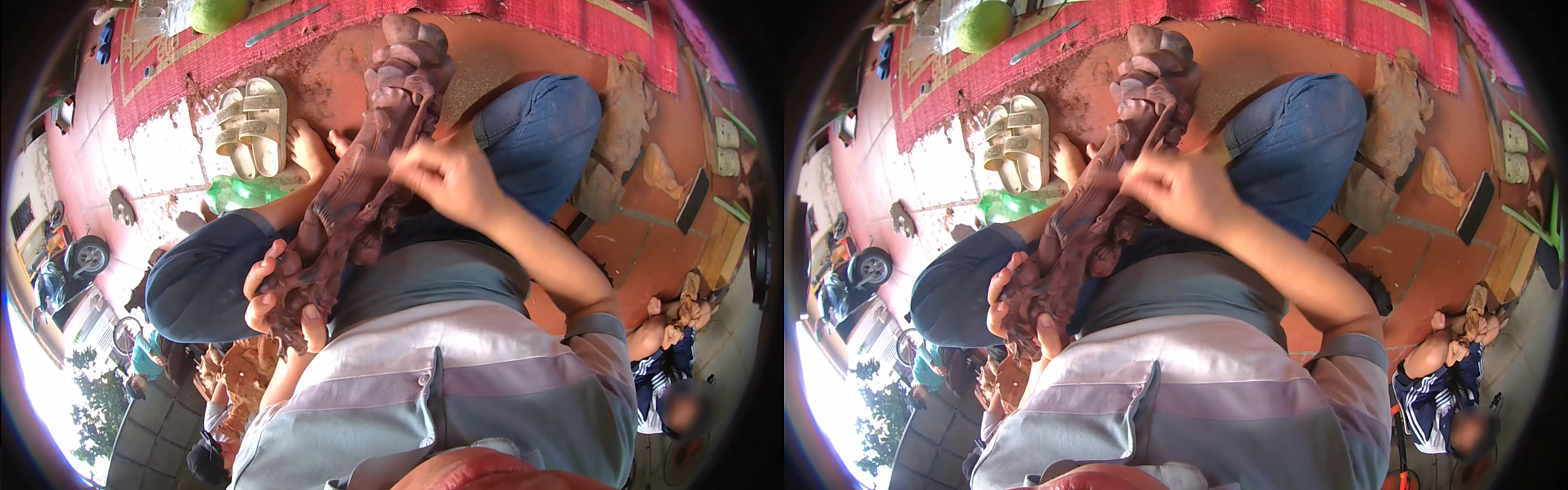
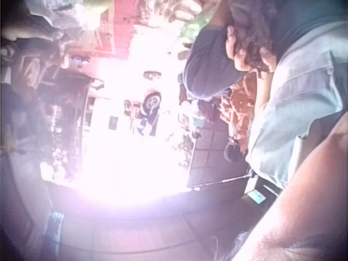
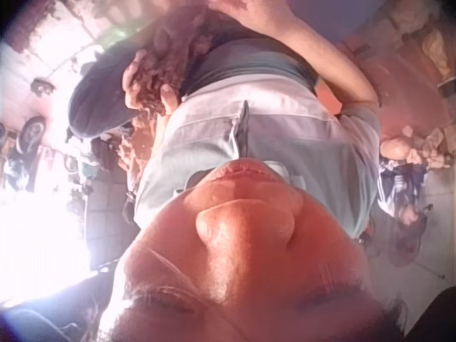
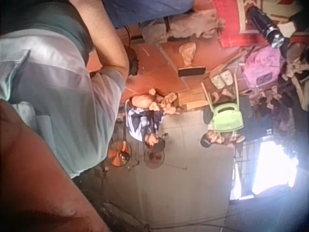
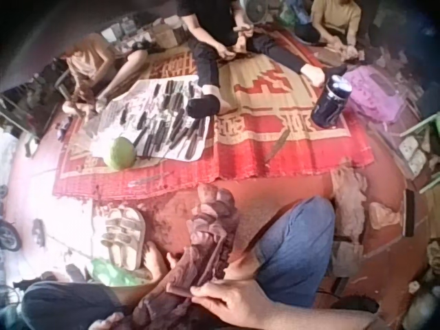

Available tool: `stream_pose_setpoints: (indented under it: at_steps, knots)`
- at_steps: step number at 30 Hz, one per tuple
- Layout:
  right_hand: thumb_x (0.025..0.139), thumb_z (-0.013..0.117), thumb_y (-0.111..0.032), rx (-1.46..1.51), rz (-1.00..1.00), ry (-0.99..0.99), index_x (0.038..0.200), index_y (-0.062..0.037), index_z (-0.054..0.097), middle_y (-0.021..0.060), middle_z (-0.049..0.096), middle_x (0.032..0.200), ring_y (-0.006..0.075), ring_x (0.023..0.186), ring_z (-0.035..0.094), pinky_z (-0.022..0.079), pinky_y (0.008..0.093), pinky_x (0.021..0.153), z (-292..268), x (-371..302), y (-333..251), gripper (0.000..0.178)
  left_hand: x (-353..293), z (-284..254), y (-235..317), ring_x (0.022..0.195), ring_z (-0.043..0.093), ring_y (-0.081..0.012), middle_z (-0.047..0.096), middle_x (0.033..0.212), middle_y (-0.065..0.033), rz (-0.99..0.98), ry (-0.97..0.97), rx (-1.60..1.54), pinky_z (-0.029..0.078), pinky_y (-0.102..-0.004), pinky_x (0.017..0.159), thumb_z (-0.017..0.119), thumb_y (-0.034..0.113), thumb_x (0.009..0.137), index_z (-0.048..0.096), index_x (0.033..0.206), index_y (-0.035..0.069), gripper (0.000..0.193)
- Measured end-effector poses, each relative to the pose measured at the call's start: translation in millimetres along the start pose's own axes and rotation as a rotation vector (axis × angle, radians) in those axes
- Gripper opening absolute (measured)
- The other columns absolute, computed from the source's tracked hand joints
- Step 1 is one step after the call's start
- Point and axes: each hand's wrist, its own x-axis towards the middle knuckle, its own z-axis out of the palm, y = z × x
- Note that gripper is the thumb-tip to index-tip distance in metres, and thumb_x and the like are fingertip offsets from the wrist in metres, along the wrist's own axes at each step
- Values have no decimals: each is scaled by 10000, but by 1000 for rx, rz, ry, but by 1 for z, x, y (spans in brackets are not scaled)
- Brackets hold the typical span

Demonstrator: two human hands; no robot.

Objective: The person sits cross-legged on a mat and carves a dark wooden figurine using a small metal chisel. They hold the figurine in their left hand and use the chisel in their right hand to shape the details, occasionally rotating the object to access different sides.

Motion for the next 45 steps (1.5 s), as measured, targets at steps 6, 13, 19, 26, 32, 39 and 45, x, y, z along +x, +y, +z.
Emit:
stream_pose_setpoints:
  at_steps: [6, 13, 19, 26, 32, 39, 45]
  knots:
    - [854, 676, -194, -99, 21, 63, 889, -70, 668, 89, 680, 793, 185, 673, 659, 501, 290, 610, -14, 31, 44, 129, -17, 16, 30, 1288, 382, -399, 290, 1429, -221, -10, 160, 114, 298, -565, 1065, 592, 233, 851, 340, 1318, 151, 537]
    - [834, 707, -182, -82, -334, -94, 943, -102, 693, 77, 671, 802, 175, 693, 659, 497, 288, 612, 7, -15, -17, 137, -16, 15, 27, 1279, 392, -403, 291, 1422, -223, -20, 158, 118, 319, -562, 1057, 569, 230, 854, 313, 1327, 157, 543]
    - [871, 660, -155, -68, 59, 36, 926, -57, 665, 113, 675, 793, 151, 720, 672, 508, 281, 622, -6, 33, 32, 112, -29, 16, 37, 1270, 401, -407, 293, 1416, -225, -40, 189, 165, 338, -559, 1049, 550, 227, 857, 289, 1335, 162, 548]
    - [835, 697, -117, 48, -168, 26, 995, -87, 677, 82, 687, 845, 194, 743, 685, 519, 295, 641, 11, 2, 13, 164, -17, 10, 22, 1261, 412, -411, 294, 1409, -227, -126, 208, 153, 359, -556, 1041, 527, 224, 861, 262, 1344, 168, 554]
    - [885, 615, -306, -117, 49, 1, 923, -169, 659, 92, 671, 770, 307, 655, 653, 499, 386, 540, 5, 25, 7, 149, -26, -6, 27, 1237, 439, -409, 388, 1334, -266, -333, 302, 131, 359, -522, 1043, 506, 131, 831, 336, 1321, 116, 519]
    - [872, 648, -230, -64, -117, 75, 952, -147, 677, 61, 694, 855, 261, 711, 672, 528, 336, 599, 15, 32, 28, 118, -51, -28, 28, 1218, 462, -391, 452, 1297, -289, -124, -33, 851, 364, -489, 1040, 434, 117, 885, 344, 1341, 31, 473]
    - [880, 609, -325, 57, -181, 14, 921, -171, 644, 105, 659, 725, 317, 668, 652, 491, 423, 561, 22, 23, 0, 163, 14, 29, 45, 1309, 366, -397, 364, 1392, -254, -440, 501, 126, 278, -503, 1093, 425, 147, 868, 275, 1366, 34, 532]
